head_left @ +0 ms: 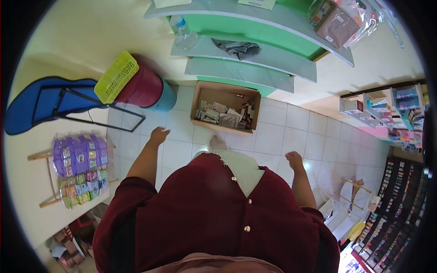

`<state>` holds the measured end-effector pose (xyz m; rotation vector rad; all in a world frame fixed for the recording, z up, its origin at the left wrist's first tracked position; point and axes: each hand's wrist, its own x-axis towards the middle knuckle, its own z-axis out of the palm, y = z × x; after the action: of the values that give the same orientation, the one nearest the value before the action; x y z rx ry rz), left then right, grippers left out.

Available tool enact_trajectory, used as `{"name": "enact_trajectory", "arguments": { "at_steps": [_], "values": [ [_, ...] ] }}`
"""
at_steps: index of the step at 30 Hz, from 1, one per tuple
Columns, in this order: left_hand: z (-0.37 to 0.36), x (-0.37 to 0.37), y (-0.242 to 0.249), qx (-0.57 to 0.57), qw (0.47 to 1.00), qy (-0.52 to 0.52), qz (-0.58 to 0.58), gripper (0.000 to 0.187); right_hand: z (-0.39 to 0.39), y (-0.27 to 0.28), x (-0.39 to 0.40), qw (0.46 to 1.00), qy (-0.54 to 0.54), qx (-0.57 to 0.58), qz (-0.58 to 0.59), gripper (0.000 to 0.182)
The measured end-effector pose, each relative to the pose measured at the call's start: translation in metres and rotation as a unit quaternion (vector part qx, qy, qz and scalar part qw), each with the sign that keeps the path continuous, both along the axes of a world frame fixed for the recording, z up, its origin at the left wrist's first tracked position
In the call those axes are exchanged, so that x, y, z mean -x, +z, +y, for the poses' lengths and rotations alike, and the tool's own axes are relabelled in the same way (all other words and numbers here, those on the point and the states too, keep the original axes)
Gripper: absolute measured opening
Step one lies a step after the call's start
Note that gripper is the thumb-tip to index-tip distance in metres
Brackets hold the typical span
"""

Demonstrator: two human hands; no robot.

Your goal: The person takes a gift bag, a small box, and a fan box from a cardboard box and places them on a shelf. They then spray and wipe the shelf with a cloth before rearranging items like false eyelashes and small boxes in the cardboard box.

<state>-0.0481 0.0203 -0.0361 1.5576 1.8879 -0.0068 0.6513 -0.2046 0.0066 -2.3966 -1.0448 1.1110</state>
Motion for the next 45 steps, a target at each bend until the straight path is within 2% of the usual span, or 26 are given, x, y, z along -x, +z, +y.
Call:
{"name": "enact_trajectory", "arguments": {
  "at_steps": [2, 4, 5, 6, 7, 8, 9, 10, 11, 14, 16, 18, 20, 22, 24, 26, 28, 29, 30, 32, 33, 35, 38, 40, 43, 45],
  "values": [
    [0.009, -0.060, 0.046, -0.066, 0.997, -0.045, 0.001, 0.059, 0.020, -0.006, 0.010, 0.999, 0.048, -0.016, 0.012, 0.032],
    [0.042, -0.095, 0.074, -0.131, 0.990, -0.041, -0.023, 0.054, 0.035, 0.019, 0.034, 0.991, 0.134, 0.021, -0.007, 0.035],
    [0.066, -0.100, 0.073, -0.260, 0.960, -0.104, 0.008, 0.050, 0.036, 0.026, 0.042, 0.990, 0.140, 0.024, -0.009, 0.035],
    [0.086, -0.125, 0.127, -0.285, 0.955, -0.072, -0.023, 0.048, 0.035, 0.030, 0.052, 0.984, 0.170, 0.051, 0.004, 0.035],
    [0.115, -0.136, 0.150, -0.306, 0.950, -0.043, -0.049, 0.055, 0.032, 0.030, 0.062, 0.977, 0.196, 0.076, 0.019, 0.036],
    [0.135, -0.152, 0.181, -0.309, 0.940, 0.028, -0.142, 0.060, 0.025, 0.028, 0.069, 0.978, 0.193, 0.077, 0.023, 0.036],
    [0.163, -0.159, 0.190, -0.351, 0.902, 0.038, -0.248, 0.065, 0.021, 0.025, 0.074, 0.976, 0.195, 0.093, 0.021, 0.036],
    [0.182, -0.170, 0.216, -0.360, 0.892, 0.059, -0.267, 0.067, 0.016, 0.022, 0.080, 0.974, 0.196, 0.111, 0.018, 0.036],
    [0.203, -0.175, 0.235, -0.399, 0.872, 0.023, -0.283, 0.074, 0.009, 0.021, 0.088, 0.970, 0.209, 0.124, -0.003, 0.035],
    [0.252, -0.190, 0.268, -0.447, 0.858, 0.017, -0.254, 0.080, 0.006, 0.027, 0.112, 0.964, 0.222, 0.143, -0.009, 0.033],
    [0.283, -0.198, 0.281, -0.432, 0.839, -0.001, -0.331, 0.085, 0.028, 0.049, 0.131, 0.969, 0.229, 0.090, 0.029, 0.031],
    [0.300, -0.202, 0.297, -0.433, 0.839, -0.031, -0.327, 0.080, 0.070, 0.065, 0.147, 0.978, 0.207, -0.027, -0.017, 0.026],
    [0.281, -0.209, 0.324, -0.378, 0.842, -0.016, -0.385, 0.072, 0.127, 0.090, 0.169, 0.951, 0.206, -0.209, -0.097, 0.025],
    [0.293, -0.205, 0.317, -0.362, 0.846, -0.047, -0.390, 0.063, 0.192, 0.122, 0.194, 0.905, 0.207, -0.338, -0.156, 0.029],
    [0.310, -0.194, 0.289, -0.406, 0.837, -0.105, -0.351, 0.060, 0.256, 0.160, 0.223, 0.894, 0.190, -0.372, -0.159, 0.032],
    [0.314, -0.186, 0.273, -0.414, 0.816, -0.119, -0.386, 0.058, 0.305, 0.174, 0.239, 0.883, 0.201, -0.372, -0.206, 0.040],
    [0.300, -0.176, 0.271, -0.326, 0.834, -0.115, -0.429, 0.055, 0.341, 0.185, 0.254, 0.876, 0.193, -0.379, -0.228, 0.043],
    [0.289, -0.171, 0.269, -0.436, 0.813, -0.141, -0.360, 0.039, 0.354, 0.190, 0.261, 0.875, 0.190, -0.367, -0.251, 0.048],
    [0.276, -0.166, 0.269, -0.436, 0.812, -0.146, -0.360, 0.039, 0.366, 0.192, 0.265, 0.874, 0.187, -0.355, -0.275, 0.053],
    [0.252, -0.154, 0.269, -0.214, 0.839, -0.040, -0.499, 0.034, 0.380, 0.184, 0.271, 0.869, 0.179, -0.352, -0.298, 0.063],
    [0.247, -0.148, 0.263, -0.214, 0.839, -0.042, -0.498, 0.034, 0.382, 0.186, 0.277, 0.868, 0.179, -0.325, -0.332, 0.066],
    [0.240, -0.135, 0.242, -0.102, 0.863, -0.017, -0.495, 0.030, 0.384, 0.183, 0.285, 0.866, 0.181, -0.294, -0.362, 0.070],
    [0.233, -0.130, 0.224, -0.064, 0.865, -0.021, -0.498, 0.024, 0.388, 0.172, 0.283, 0.858, 0.188, -0.288, -0.382, 0.077],
    [0.235, -0.133, 0.219, -0.088, 0.868, -0.032, -0.488, 0.021, 0.395, 0.181, 0.284, 0.886, 0.169, -0.231, -0.365, 0.080],
    [0.242, -0.139, 0.221, -0.113, 0.864, -0.037, -0.489, 0.021, 0.401, 0.189, 0.275, 0.886, 0.166, -0.240, -0.360, 0.074],
    [0.251, -0.143, 0.224, -0.048, 0.873, -0.015, -0.486, 0.020, 0.402, 0.192, 0.262, 0.888, 0.172, -0.250, -0.346, 0.070]
  ]
}}
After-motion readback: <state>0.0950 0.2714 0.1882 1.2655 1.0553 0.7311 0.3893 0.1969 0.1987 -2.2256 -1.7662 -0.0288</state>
